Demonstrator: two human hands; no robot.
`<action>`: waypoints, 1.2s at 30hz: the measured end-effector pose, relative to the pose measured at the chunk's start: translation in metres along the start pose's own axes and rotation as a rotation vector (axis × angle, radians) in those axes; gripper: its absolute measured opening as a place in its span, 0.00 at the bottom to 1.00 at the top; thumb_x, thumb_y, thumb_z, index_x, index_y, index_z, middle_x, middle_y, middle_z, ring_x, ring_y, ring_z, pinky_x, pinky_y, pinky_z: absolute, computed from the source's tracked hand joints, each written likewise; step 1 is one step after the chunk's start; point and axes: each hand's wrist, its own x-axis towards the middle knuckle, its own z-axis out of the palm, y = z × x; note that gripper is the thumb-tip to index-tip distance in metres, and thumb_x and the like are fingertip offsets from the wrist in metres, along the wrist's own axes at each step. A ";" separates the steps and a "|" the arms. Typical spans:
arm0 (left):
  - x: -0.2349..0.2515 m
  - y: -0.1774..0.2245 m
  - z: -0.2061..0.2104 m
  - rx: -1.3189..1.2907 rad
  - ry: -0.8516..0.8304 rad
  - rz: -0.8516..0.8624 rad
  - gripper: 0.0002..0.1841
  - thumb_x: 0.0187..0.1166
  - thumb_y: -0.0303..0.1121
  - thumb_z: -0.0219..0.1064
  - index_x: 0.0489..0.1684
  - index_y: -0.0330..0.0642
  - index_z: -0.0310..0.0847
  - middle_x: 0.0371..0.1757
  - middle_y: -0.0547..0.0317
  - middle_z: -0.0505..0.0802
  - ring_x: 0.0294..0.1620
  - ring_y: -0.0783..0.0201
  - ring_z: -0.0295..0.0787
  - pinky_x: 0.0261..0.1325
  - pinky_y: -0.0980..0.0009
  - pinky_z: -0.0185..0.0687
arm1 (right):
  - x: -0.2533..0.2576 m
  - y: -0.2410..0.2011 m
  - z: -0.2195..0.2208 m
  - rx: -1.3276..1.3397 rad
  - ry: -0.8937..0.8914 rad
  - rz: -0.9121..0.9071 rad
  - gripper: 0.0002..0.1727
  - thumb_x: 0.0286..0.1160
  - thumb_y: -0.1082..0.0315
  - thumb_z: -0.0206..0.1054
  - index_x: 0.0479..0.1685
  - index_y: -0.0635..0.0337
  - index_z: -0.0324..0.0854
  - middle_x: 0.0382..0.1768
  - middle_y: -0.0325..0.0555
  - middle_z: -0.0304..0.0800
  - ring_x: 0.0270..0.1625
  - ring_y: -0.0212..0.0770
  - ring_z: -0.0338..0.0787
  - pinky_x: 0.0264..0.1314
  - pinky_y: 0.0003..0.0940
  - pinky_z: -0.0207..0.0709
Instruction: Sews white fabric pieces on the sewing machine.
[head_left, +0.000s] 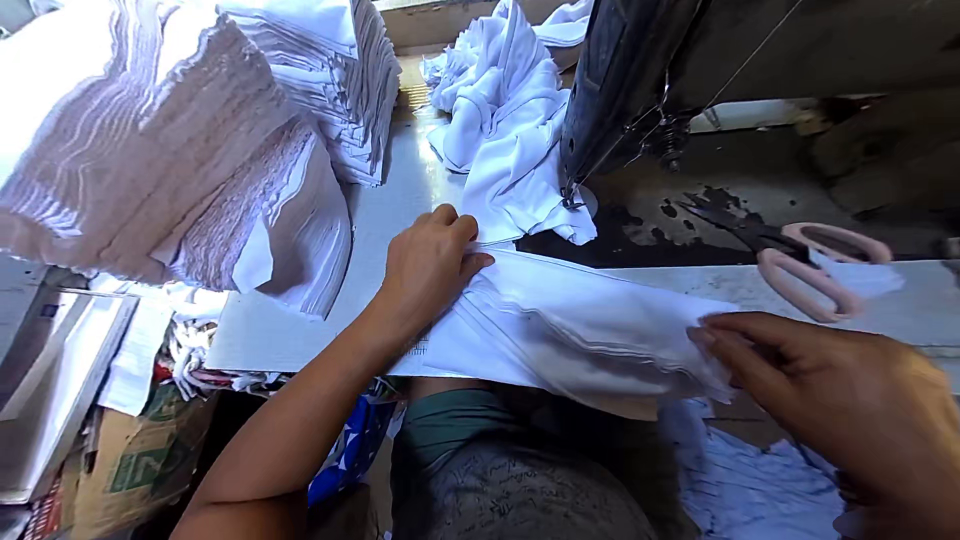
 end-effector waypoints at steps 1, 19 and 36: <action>-0.001 0.008 -0.002 0.072 0.074 0.030 0.15 0.77 0.43 0.73 0.40 0.37 0.90 0.38 0.44 0.90 0.40 0.43 0.89 0.36 0.49 0.82 | 0.003 -0.009 -0.001 -0.014 0.090 -0.066 0.25 0.85 0.49 0.56 0.43 0.59 0.93 0.24 0.54 0.90 0.23 0.53 0.87 0.23 0.55 0.73; 0.032 0.053 0.052 -0.544 -0.249 0.810 0.11 0.74 0.29 0.68 0.47 0.33 0.93 0.62 0.43 0.94 0.75 0.48 0.85 0.85 0.55 0.70 | 0.013 -0.039 0.025 0.324 0.025 -0.337 0.20 0.85 0.54 0.60 0.47 0.58 0.93 0.38 0.45 0.95 0.36 0.38 0.92 0.38 0.37 0.86; 0.047 0.019 0.054 -0.162 -0.015 0.663 0.37 0.73 0.65 0.63 0.62 0.39 0.91 0.65 0.50 0.93 0.71 0.49 0.86 0.76 0.50 0.75 | 0.107 -0.032 0.077 0.049 0.062 -0.366 0.16 0.83 0.67 0.59 0.52 0.61 0.94 0.61 0.51 0.93 0.69 0.56 0.87 0.67 0.57 0.77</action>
